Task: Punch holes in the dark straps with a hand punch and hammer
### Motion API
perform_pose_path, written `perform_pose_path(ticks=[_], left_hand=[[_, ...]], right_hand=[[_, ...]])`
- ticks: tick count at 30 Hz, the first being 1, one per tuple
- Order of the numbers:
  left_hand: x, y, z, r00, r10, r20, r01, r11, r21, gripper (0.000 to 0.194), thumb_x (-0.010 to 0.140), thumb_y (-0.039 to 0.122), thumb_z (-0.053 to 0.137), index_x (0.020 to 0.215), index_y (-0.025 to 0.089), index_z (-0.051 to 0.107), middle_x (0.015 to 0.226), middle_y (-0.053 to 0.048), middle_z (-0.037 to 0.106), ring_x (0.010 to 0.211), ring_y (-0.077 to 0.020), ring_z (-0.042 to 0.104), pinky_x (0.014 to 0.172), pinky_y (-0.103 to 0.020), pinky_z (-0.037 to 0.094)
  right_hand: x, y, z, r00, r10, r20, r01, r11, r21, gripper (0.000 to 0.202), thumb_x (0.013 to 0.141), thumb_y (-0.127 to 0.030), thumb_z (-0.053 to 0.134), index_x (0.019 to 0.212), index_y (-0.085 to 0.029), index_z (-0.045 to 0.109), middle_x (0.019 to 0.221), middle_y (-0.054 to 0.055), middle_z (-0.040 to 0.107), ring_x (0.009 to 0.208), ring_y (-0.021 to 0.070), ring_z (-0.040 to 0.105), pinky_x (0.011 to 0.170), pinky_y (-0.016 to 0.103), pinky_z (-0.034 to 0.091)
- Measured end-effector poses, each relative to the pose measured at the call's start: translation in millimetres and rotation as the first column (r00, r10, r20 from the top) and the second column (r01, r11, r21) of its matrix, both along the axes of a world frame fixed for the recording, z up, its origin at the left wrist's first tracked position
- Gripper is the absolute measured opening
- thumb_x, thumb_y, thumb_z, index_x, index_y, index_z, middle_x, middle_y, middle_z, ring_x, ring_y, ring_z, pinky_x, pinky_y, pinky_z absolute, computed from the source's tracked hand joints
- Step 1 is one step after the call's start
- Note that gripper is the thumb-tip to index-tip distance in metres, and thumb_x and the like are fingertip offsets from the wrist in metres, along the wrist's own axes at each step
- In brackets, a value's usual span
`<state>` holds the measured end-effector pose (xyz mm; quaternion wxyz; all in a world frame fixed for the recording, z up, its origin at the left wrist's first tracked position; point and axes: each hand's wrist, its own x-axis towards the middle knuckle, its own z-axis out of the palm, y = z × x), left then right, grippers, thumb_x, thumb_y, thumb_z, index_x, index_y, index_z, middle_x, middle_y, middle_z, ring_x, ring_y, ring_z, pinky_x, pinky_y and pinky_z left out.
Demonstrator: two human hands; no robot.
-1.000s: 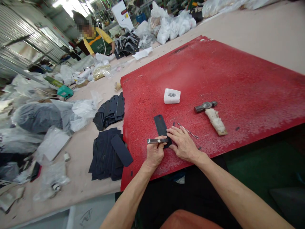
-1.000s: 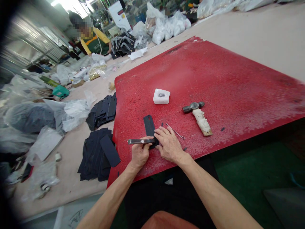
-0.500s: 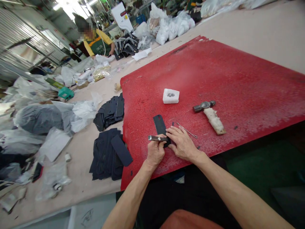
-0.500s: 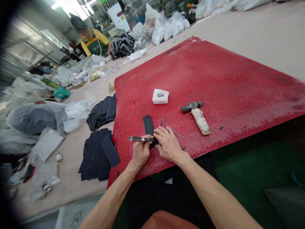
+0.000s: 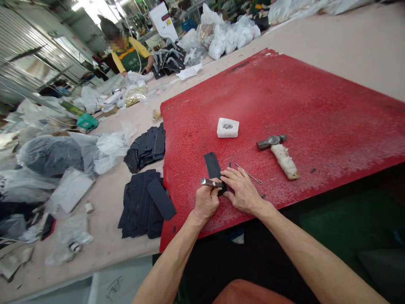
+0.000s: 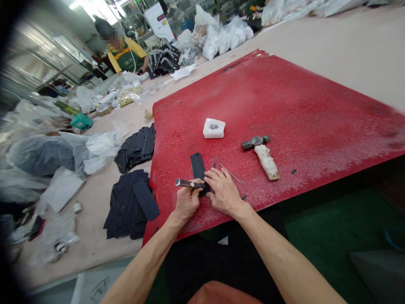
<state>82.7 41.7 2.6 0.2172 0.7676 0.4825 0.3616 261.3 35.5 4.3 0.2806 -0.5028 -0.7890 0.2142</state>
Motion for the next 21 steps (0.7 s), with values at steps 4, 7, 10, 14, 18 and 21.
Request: perform_pose_path(ticks=[4, 7, 10, 14, 18, 21], left_hand=[[-3.4, -0.1, -2.0, 1.000, 0.002, -0.003, -0.002, 1.000, -0.021, 0.019, 0.088, 0.013, 0.051, 0.100, 0.018, 0.065, 0.096, -0.006, 0.073, 0.091, -0.0177, 0.070, 0.085, -0.031, 0.057], [-4.0, -0.4, -1.8, 1.000, -0.005, 0.021, 0.006, 0.999, -0.038, 0.019, 0.088, 0.014, 0.052, 0.101, 0.018, 0.066, 0.098, -0.006, 0.073, 0.092, -0.0177, 0.070, 0.087, -0.032, 0.056], [-3.6, -1.3, 0.0, 0.999, 0.008, 0.043, -0.005, 0.998, -0.065, 0.020, 0.087, 0.013, 0.051, 0.100, 0.018, 0.066, 0.097, -0.006, 0.073, 0.092, -0.0174, 0.069, 0.087, -0.032, 0.056], [-3.4, -2.4, 1.7, 0.997, 0.033, 0.064, -0.027, 0.996, -0.089, 0.021, 0.088, 0.013, 0.051, 0.100, 0.017, 0.067, 0.097, -0.006, 0.073, 0.091, -0.0173, 0.069, 0.087, -0.032, 0.056], [-4.9, -1.2, 4.1, 0.998, 0.039, 0.055, -0.033, 0.993, -0.117, 0.020, 0.089, 0.015, 0.052, 0.100, 0.018, 0.068, 0.097, -0.005, 0.073, 0.091, -0.0174, 0.069, 0.087, -0.032, 0.056], [-6.2, 0.2, 7.2, 0.999, 0.037, 0.036, -0.031, 0.990, -0.136, 0.020, 0.090, 0.017, 0.052, 0.100, 0.019, 0.069, 0.098, -0.005, 0.074, 0.091, -0.0176, 0.069, 0.089, -0.033, 0.056]], right_hand=[[0.1, 0.7, 1.2, 1.000, 0.003, -0.002, -0.003, 1.000, -0.009, 0.048, 0.076, -0.019, 0.064, 0.124, -0.019, 0.060, 0.139, 0.007, 0.055, 0.134, 0.0281, 0.041, 0.116, 0.051, 0.022], [0.2, 1.4, 1.2, 1.000, 0.005, -0.014, -0.006, 1.000, -0.012, 0.048, 0.076, -0.018, 0.064, 0.124, -0.018, 0.060, 0.138, 0.008, 0.056, 0.134, 0.0283, 0.041, 0.116, 0.052, 0.022], [2.1, 0.7, -1.6, 0.998, 0.012, -0.063, -0.011, 1.000, 0.008, 0.051, 0.076, -0.017, 0.064, 0.126, -0.017, 0.058, 0.137, 0.010, 0.057, 0.133, 0.0282, 0.043, 0.116, 0.053, 0.023], [11.3, -7.8, -7.0, 0.971, -0.078, -0.226, 0.095, 0.993, 0.064, 0.046, 0.080, -0.014, 0.057, 0.126, -0.016, 0.058, 0.131, 0.012, 0.060, 0.127, 0.0265, 0.050, 0.111, 0.051, 0.036], [25.4, -26.2, -6.1, 0.924, -0.208, -0.321, 0.251, 0.963, 0.098, 0.036, 0.085, -0.012, 0.052, 0.119, -0.018, 0.062, 0.120, 0.012, 0.066, 0.117, 0.0256, 0.058, 0.103, 0.048, 0.046], [32.5, -40.4, -2.5, 0.896, -0.264, -0.357, 0.321, 0.941, 0.109, 0.029, 0.086, -0.012, 0.051, 0.111, -0.020, 0.065, 0.109, 0.010, 0.068, 0.107, 0.0244, 0.062, 0.097, 0.046, 0.049]])
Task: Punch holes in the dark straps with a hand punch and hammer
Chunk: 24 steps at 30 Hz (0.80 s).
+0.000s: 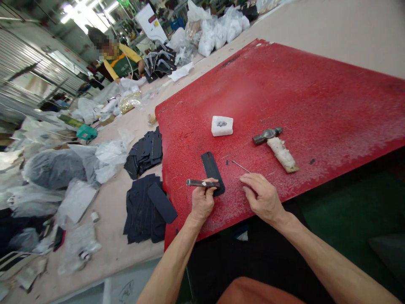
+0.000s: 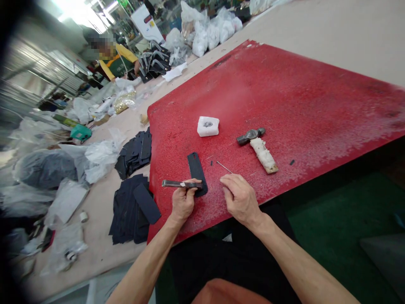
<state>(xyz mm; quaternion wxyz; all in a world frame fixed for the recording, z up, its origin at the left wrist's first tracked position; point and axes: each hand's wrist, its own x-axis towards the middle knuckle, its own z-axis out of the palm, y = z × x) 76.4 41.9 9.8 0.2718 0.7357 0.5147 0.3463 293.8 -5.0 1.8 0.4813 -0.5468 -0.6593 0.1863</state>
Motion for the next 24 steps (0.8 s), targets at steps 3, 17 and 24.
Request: perform_pose_path(ticks=[3, 17, 24], left_hand=[[-0.5, 0.3, 1.5, 1.000, -0.016, 0.000, 0.016, 1.000, -0.001, 0.020, 0.090, 0.017, 0.052, 0.099, 0.018, 0.069, 0.097, -0.005, 0.073, 0.091, -0.0176, 0.069, 0.088, -0.033, 0.056], [4.8, -1.3, -4.7, 1.000, -0.013, 0.006, 0.013, 0.999, 0.045, 0.018, 0.088, 0.015, 0.053, 0.098, 0.017, 0.067, 0.096, -0.006, 0.073, 0.091, -0.0177, 0.069, 0.087, -0.033, 0.056], [4.4, -1.2, -10.5, 0.999, -0.012, 0.047, 0.010, 0.999, 0.043, 0.017, 0.087, 0.016, 0.053, 0.097, 0.017, 0.067, 0.094, -0.006, 0.073, 0.089, -0.0175, 0.070, 0.087, -0.033, 0.056]], right_hand=[[3.2, -9.5, 1.2, 0.997, -0.073, -0.015, 0.072, 0.997, -0.005, 0.025, 0.087, -0.013, 0.052, 0.106, -0.021, 0.065, 0.104, 0.009, 0.069, 0.101, 0.0239, 0.063, 0.094, 0.045, 0.051], [47.2, -5.2, 8.8, 0.929, -0.331, 0.166, 0.333, 0.943, 0.018, 0.021, 0.088, -0.020, 0.054, 0.106, -0.019, 0.064, 0.108, 0.010, 0.069, 0.105, 0.0260, 0.062, 0.097, 0.045, 0.047], [88.5, 29.0, 18.3, 0.709, -0.391, 0.587, 0.521, 0.851, -0.062, 0.048, 0.080, -0.039, 0.064, 0.119, -0.012, 0.059, 0.125, 0.021, 0.057, 0.112, 0.0392, 0.053, 0.086, 0.051, 0.045]])
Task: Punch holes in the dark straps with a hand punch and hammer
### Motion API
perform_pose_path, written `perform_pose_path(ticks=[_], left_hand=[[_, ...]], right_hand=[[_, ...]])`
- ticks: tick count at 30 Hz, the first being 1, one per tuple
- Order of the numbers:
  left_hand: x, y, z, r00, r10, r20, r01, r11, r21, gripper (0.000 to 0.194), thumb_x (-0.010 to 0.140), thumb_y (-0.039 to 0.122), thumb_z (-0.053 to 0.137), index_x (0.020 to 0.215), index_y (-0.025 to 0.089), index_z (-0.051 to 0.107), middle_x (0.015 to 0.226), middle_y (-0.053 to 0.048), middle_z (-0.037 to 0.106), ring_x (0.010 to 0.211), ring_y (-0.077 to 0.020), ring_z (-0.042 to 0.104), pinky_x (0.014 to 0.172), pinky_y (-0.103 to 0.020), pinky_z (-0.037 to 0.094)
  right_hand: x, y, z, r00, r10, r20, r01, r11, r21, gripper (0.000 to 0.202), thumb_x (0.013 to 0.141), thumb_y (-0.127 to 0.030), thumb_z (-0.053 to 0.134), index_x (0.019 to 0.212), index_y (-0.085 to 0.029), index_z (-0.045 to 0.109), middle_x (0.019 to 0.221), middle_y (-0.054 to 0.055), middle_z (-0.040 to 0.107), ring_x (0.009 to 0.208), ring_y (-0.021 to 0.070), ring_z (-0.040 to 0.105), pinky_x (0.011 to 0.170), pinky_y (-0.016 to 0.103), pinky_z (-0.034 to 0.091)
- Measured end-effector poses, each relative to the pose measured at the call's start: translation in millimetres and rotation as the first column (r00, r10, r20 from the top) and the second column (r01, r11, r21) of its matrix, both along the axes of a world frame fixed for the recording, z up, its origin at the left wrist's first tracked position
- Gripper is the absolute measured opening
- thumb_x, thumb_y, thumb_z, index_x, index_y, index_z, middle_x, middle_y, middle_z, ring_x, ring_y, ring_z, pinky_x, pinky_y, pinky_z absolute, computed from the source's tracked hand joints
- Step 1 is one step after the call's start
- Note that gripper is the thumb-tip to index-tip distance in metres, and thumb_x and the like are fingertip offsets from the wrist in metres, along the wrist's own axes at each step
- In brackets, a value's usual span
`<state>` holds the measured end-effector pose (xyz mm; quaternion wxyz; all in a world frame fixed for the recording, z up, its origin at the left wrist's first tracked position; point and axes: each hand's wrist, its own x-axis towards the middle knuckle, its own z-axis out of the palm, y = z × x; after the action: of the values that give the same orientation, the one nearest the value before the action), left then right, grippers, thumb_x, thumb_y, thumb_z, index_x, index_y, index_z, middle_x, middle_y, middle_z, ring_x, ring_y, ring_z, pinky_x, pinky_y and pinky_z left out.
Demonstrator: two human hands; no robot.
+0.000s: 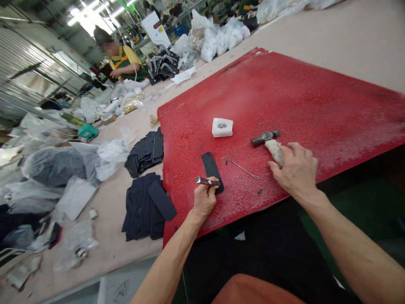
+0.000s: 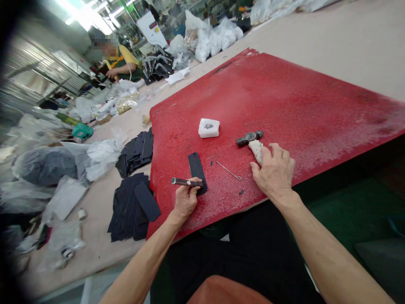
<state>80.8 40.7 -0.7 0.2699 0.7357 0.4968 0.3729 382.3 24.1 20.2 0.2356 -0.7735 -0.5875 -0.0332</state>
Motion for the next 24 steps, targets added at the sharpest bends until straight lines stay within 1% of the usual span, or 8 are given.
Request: perform_pose_path(ticks=[4, 7, 8, 11, 13, 20, 22, 24], left_hand=[[0.9, -0.2, -1.2, 1.000, -0.002, 0.004, 0.002, 1.000, -0.013, 0.018, 0.087, 0.015, 0.052, 0.097, 0.018, 0.066, 0.092, -0.005, 0.073, 0.086, -0.0171, 0.070, 0.083, -0.030, 0.057], [1.5, -0.6, -2.0, 1.000, -0.004, 0.004, 0.004, 1.000, -0.019, 0.017, 0.087, 0.016, 0.052, 0.096, 0.018, 0.066, 0.092, -0.005, 0.073, 0.086, -0.0171, 0.070, 0.083, -0.030, 0.056], [1.7, -0.8, -2.5, 1.000, -0.004, 0.002, 0.004, 1.000, -0.022, 0.017, 0.087, 0.016, 0.052, 0.096, 0.019, 0.066, 0.092, -0.005, 0.073, 0.086, -0.0170, 0.070, 0.083, -0.029, 0.056], [2.0, -1.5, -3.7, 1.000, -0.003, -0.005, 0.003, 1.000, -0.024, 0.017, 0.087, 0.015, 0.051, 0.095, 0.020, 0.065, 0.091, -0.004, 0.073, 0.083, -0.0167, 0.070, 0.081, -0.029, 0.056], [2.4, -2.0, -3.5, 1.000, -0.002, -0.007, 0.002, 1.000, -0.015, 0.017, 0.086, 0.014, 0.052, 0.094, 0.021, 0.065, 0.088, -0.003, 0.072, 0.081, -0.0168, 0.070, 0.079, -0.028, 0.056], [3.8, -4.5, 3.2, 1.000, 0.004, -0.021, -0.004, 1.000, 0.015, 0.016, 0.082, 0.011, 0.057, 0.090, 0.023, 0.065, 0.079, -0.001, 0.070, 0.073, -0.0164, 0.068, 0.070, -0.025, 0.053], [3.6, -4.9, 4.8, 0.999, 0.000, -0.052, 0.000, 1.000, 0.005, 0.015, 0.082, 0.010, 0.056, 0.090, 0.022, 0.063, 0.079, -0.001, 0.069, 0.072, -0.0162, 0.067, 0.069, -0.025, 0.051], [3.1, -5.2, 5.8, 0.997, -0.003, -0.080, 0.002, 1.000, -0.013, 0.014, 0.083, 0.010, 0.055, 0.090, 0.021, 0.062, 0.080, -0.002, 0.069, 0.072, -0.0161, 0.067, 0.068, -0.025, 0.050]], right_hand=[[15.1, 28.7, 3.5, 0.999, 0.034, 0.038, -0.024, 0.972, -0.235, 0.047, 0.080, -0.043, 0.062, 0.110, -0.007, 0.060, 0.105, 0.024, 0.061, 0.094, 0.0349, 0.060, 0.074, 0.043, 0.047], [20.9, 46.4, 8.6, 0.946, -0.114, -0.302, -0.004, 0.931, -0.364, 0.037, 0.072, -0.036, 0.070, 0.098, -0.011, 0.061, 0.086, 0.016, 0.062, 0.079, 0.0288, 0.062, 0.066, 0.038, 0.046], [21.7, 49.7, 10.9, 0.840, -0.193, -0.507, -0.020, 0.923, -0.384, 0.036, 0.068, -0.031, 0.073, 0.096, -0.013, 0.061, 0.079, 0.011, 0.062, 0.073, 0.0259, 0.061, 0.062, 0.036, 0.046], [19.1, 49.0, 18.7, 0.338, -0.296, -0.893, -0.126, 0.927, -0.354, 0.037, 0.064, -0.022, 0.073, 0.097, -0.017, 0.057, 0.070, 0.004, 0.060, 0.057, 0.0180, 0.058, 0.049, 0.028, 0.043], [13.2, 41.9, 24.0, 0.181, -0.290, -0.940, -0.170, 0.932, -0.320, 0.034, 0.068, -0.021, 0.067, 0.100, -0.019, 0.054, 0.069, 0.002, 0.060, 0.051, 0.0144, 0.055, 0.044, 0.024, 0.042], [-16.0, 23.4, 60.6, 0.081, -0.233, -0.969, -0.146, 0.959, -0.243, 0.037, 0.069, -0.017, 0.060, 0.105, -0.018, 0.052, 0.062, -0.002, 0.057, 0.041, 0.0077, 0.046, 0.035, 0.016, 0.032], [-25.5, 17.7, 88.9, 0.153, -0.086, -0.985, -0.148, 0.983, -0.109, 0.048, 0.069, -0.021, 0.064, 0.116, -0.019, 0.054, 0.061, -0.003, 0.058, 0.040, 0.0082, 0.044, 0.033, 0.016, 0.030], [-36.3, 7.7, 125.0, 0.358, 0.139, -0.923, -0.164, 0.983, 0.085, 0.060, 0.072, -0.026, 0.068, 0.130, -0.024, 0.053, 0.061, -0.004, 0.058, 0.040, 0.0093, 0.045, 0.034, 0.019, 0.034]])
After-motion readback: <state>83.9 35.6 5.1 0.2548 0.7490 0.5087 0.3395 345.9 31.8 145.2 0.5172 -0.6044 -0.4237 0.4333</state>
